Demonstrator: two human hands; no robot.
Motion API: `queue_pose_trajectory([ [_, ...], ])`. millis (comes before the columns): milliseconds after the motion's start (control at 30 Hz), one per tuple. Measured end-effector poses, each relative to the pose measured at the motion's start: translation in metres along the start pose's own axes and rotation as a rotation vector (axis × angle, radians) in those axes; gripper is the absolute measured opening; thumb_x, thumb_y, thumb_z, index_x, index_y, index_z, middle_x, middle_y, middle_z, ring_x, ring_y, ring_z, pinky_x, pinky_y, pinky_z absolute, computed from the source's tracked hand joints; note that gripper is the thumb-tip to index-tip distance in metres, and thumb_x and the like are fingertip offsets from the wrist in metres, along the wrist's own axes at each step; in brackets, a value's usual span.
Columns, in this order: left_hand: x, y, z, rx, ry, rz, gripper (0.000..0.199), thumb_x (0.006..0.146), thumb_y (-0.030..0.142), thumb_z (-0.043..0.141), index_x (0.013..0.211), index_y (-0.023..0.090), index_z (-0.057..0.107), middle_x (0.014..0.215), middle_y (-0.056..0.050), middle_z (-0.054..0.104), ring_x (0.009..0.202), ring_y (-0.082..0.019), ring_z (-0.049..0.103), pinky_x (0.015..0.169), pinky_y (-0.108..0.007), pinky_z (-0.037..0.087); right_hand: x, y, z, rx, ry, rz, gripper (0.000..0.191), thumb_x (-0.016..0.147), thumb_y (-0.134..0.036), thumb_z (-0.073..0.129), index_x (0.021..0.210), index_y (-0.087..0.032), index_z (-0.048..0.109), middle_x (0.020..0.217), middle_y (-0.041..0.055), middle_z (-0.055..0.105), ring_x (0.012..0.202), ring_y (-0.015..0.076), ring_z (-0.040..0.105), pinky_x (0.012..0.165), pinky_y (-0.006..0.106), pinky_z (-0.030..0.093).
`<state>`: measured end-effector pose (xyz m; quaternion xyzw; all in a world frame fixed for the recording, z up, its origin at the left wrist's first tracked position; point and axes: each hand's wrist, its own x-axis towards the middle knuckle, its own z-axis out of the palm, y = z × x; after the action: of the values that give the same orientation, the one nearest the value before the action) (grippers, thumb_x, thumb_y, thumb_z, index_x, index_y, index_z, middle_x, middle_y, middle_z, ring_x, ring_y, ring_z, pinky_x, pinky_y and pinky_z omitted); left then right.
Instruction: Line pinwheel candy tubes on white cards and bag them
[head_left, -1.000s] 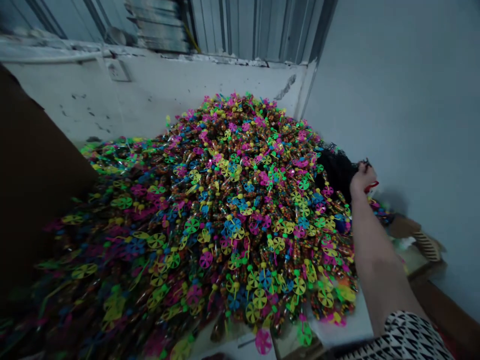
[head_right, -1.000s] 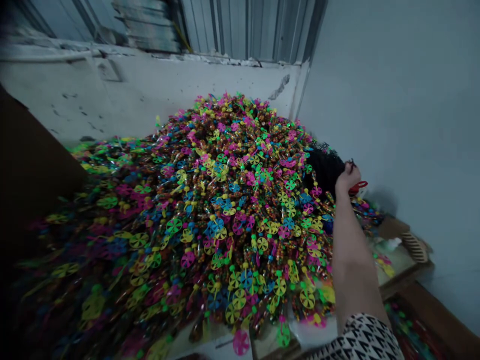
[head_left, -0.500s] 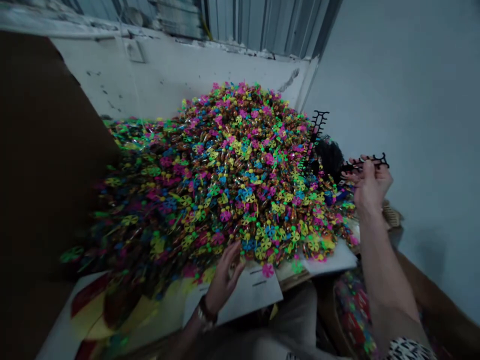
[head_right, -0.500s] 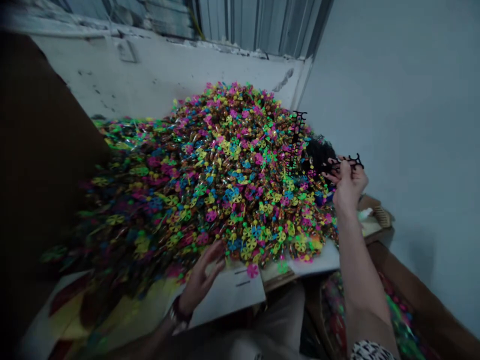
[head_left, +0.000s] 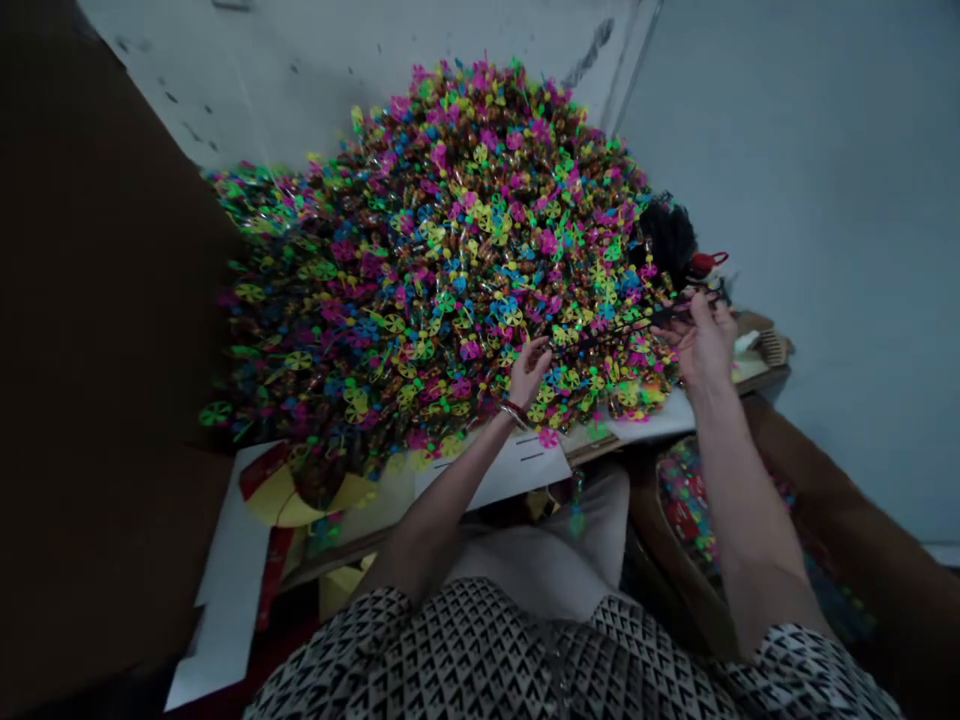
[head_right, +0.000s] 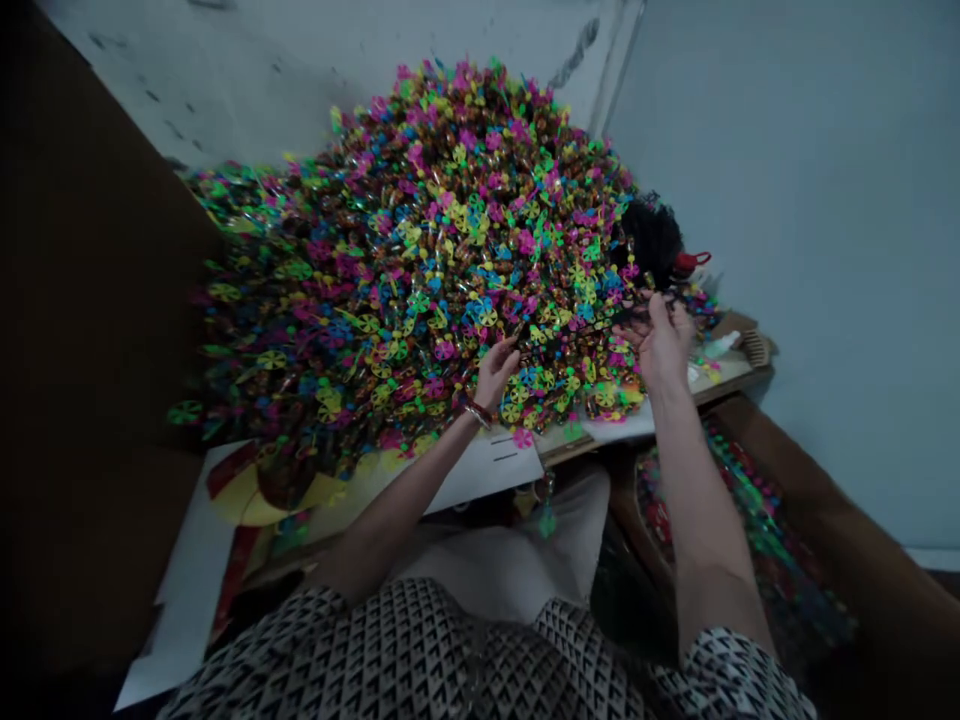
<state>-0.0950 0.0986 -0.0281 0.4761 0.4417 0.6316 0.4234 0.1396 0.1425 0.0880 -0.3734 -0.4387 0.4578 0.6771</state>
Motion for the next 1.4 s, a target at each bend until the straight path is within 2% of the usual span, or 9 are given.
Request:
queue_pose_trajectory([
  [200,-0.098,-0.030,-0.030,0.477,-0.204,0.155,0.041,0.090,0.041,0.053,0.123,0.016,0.056,0.119,-0.014,0.058,0.111,-0.024,0.054,0.097,-0.041,0.043,-0.043,0.107,-0.084,-0.015,0.339,0.354,0.040,0.060,-0.039,0.078,0.082,-0.021,0.051,0.073,-0.0059,0.062,0.058,0.0106,0.059,0.053,0.027,0.053],
  [300,-0.162,-0.040,-0.030,0.587,-0.603,0.236,0.040,0.090,0.037,0.054,0.126,0.019,0.054,0.126,-0.015,0.054,0.117,-0.025,0.051,0.098,-0.042,0.043,-0.070,0.131,-0.111,-0.060,0.438,0.392,0.042,0.057,-0.044,0.077,0.079,-0.021,0.048,0.067,-0.0067,0.059,0.056,0.0104,0.057,0.048,0.023,0.048],
  [367,-0.185,-0.038,-0.027,0.580,-0.595,0.233,0.032,0.094,0.032,0.048,0.122,0.019,0.055,0.120,-0.014,0.057,0.114,-0.022,0.053,0.097,-0.041,0.044,-0.077,0.129,-0.119,-0.089,0.456,0.345,0.044,0.056,-0.047,0.076,0.078,-0.022,0.047,0.064,-0.0075,0.057,0.055,0.0103,0.055,0.048,0.024,0.047],
  [533,-0.164,-0.004,-0.015,0.567,-0.223,0.209,0.040,0.093,0.038,0.050,0.129,0.020,0.047,0.126,-0.013,0.052,0.120,-0.023,0.048,0.103,-0.042,0.038,-0.085,0.102,-0.089,-0.166,0.351,0.233,0.046,0.062,-0.052,0.073,0.088,-0.023,0.050,0.064,-0.0071,0.054,0.053,0.0106,0.054,0.048,0.025,0.048],
  [667,-0.137,0.005,-0.024,0.667,-0.403,0.032,0.050,0.085,0.048,0.059,0.126,0.018,0.051,0.109,-0.012,0.063,0.100,-0.025,0.059,0.088,-0.037,0.045,-0.122,0.111,-0.031,-0.212,0.251,0.184,0.039,0.074,-0.055,0.063,0.094,-0.024,0.051,0.074,-0.0039,0.057,0.059,0.0115,0.057,0.052,0.026,0.051],
  [800,-0.134,-0.005,-0.089,0.648,-0.638,-0.231,0.034,0.084,0.050,0.057,0.093,0.018,0.061,0.074,-0.003,0.063,0.068,-0.018,0.059,0.064,-0.026,0.043,-0.175,0.137,-0.009,-0.209,0.156,0.317,0.039,0.080,-0.059,0.055,0.097,-0.024,0.055,0.077,-0.0019,0.060,0.064,0.0125,0.060,0.057,0.027,0.054],
  [933,-0.134,-0.003,-0.172,0.714,-0.814,-0.397,0.035,0.083,0.051,0.056,0.086,0.017,0.059,0.066,0.002,0.058,0.062,-0.014,0.053,0.059,-0.022,0.038,-0.197,0.147,-0.039,-0.296,0.122,0.456,0.048,0.080,-0.063,0.053,0.104,-0.021,0.059,0.068,-0.0008,0.063,0.057,0.0133,0.060,0.050,0.024,0.050],
  [1133,-0.149,-0.006,-0.192,1.200,-0.780,-0.377,0.028,0.087,0.045,0.054,0.087,0.018,0.063,0.083,-0.005,0.067,0.075,-0.018,0.059,0.066,-0.025,0.040,-0.147,0.143,-0.074,-0.716,0.188,0.059,0.036,0.081,-0.047,0.057,0.102,-0.018,0.061,0.083,0.0042,0.066,0.072,0.0164,0.061,0.066,0.030,0.052],
  [1400,-0.170,-0.009,-0.162,1.526,-0.467,-0.179,0.036,0.090,0.049,0.049,0.100,0.015,0.058,0.105,-0.015,0.062,0.104,-0.029,0.054,0.088,-0.040,0.040,-0.025,0.164,-0.031,-1.372,-0.124,-0.090,0.037,0.086,-0.031,0.050,0.117,-0.013,0.057,0.111,0.0163,0.062,0.105,0.0282,0.054,0.094,0.044,0.040],
])
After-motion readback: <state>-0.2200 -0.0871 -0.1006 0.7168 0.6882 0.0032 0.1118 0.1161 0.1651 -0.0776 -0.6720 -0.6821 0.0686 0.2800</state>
